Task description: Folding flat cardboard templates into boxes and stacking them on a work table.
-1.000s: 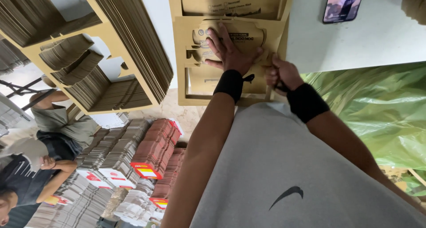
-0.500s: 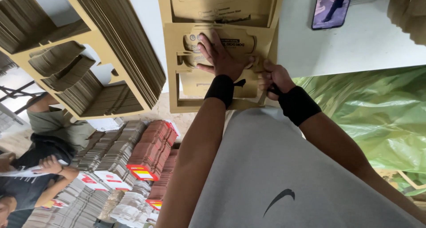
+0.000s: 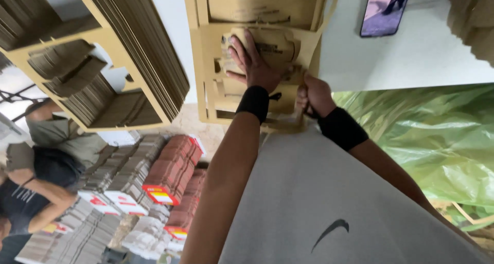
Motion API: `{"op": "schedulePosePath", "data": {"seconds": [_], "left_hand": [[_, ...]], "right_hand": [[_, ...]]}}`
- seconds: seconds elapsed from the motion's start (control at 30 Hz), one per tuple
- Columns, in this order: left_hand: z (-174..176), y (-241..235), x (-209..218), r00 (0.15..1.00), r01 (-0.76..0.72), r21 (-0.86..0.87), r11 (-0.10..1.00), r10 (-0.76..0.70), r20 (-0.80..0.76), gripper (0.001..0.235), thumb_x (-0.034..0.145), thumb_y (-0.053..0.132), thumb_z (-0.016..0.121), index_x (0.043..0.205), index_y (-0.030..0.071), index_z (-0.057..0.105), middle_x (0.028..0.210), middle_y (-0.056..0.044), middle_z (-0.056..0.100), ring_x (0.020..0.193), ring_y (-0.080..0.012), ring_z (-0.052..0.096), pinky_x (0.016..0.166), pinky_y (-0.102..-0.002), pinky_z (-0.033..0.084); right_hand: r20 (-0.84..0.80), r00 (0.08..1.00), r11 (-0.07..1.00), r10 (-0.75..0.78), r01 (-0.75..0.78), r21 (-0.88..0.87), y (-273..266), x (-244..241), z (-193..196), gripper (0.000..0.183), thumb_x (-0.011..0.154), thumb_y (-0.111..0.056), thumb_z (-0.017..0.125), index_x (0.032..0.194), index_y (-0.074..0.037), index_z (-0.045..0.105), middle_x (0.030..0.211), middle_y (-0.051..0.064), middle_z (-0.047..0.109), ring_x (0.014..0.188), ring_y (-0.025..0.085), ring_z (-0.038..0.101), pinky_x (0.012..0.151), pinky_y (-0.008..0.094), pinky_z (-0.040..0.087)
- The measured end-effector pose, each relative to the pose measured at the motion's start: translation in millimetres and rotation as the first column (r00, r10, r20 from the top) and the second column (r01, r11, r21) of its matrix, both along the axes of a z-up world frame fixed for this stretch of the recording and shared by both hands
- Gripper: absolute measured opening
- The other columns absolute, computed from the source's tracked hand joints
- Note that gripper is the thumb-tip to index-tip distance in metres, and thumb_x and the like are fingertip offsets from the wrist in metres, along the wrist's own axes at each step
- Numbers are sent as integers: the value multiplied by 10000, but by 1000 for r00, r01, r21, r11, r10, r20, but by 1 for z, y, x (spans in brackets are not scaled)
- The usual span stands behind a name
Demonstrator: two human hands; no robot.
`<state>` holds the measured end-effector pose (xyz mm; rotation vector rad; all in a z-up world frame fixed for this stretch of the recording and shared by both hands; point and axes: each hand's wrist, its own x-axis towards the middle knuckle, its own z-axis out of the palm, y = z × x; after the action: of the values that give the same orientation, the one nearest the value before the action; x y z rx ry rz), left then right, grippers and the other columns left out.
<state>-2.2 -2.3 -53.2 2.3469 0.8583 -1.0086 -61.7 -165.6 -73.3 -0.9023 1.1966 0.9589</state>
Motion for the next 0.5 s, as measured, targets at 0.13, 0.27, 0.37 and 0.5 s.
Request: {"op": "schedulePosePath", "data": {"seconds": [0.13, 0.27, 0.37, 0.5], "left_hand": [[6, -6, -4, 999, 7, 9, 1000, -7, 39, 1600, 611, 546, 1047, 1640, 268, -147, 1706, -53, -293, 1604, -368, -207, 1141, -814, -77], [29, -3, 9, 997, 41, 10, 999, -40, -70, 1295, 766, 523, 846, 1672, 232, -31, 1705, -103, -275, 1573, -318, -262, 1158, -793, -134], [28, 4, 5, 999, 20, -54, 998, -23, -40, 1409, 727, 576, 879, 1657, 270, -134, 1700, -106, -292, 1572, -330, -266, 1138, -809, -147], [48, 9, 11, 1000, -11, -167, 986, 10, -2, 1443, 717, 605, 867, 1643, 275, -189, 1701, -131, -297, 1578, -364, -254, 1140, -804, -139]], "right_hand": [[264, 25, 261, 964, -263, -929, 12, -37, -34, 401, 752, -2, 528, 1134, 65, 634, 869, 280, 608, 723, 476, 598, 622, 550, 484], [134, 989, 993, 55, -41, -110, 15, 11, 16, 375, 1114, -399, 285, 971, -77, 414, 730, -53, 395, 568, 39, 508, 492, 192, 450], [179, 974, 984, 141, -118, -133, 16, -13, -14, 308, 1122, -358, 309, 1102, -91, 462, 723, 46, 525, 581, 184, 633, 468, 340, 556], [-17, 521, 419, 853, -706, -571, -19, -26, -79, 429, 1086, -413, 303, 950, -126, 591, 729, 90, 628, 761, 361, 709, 610, 476, 531]]}}
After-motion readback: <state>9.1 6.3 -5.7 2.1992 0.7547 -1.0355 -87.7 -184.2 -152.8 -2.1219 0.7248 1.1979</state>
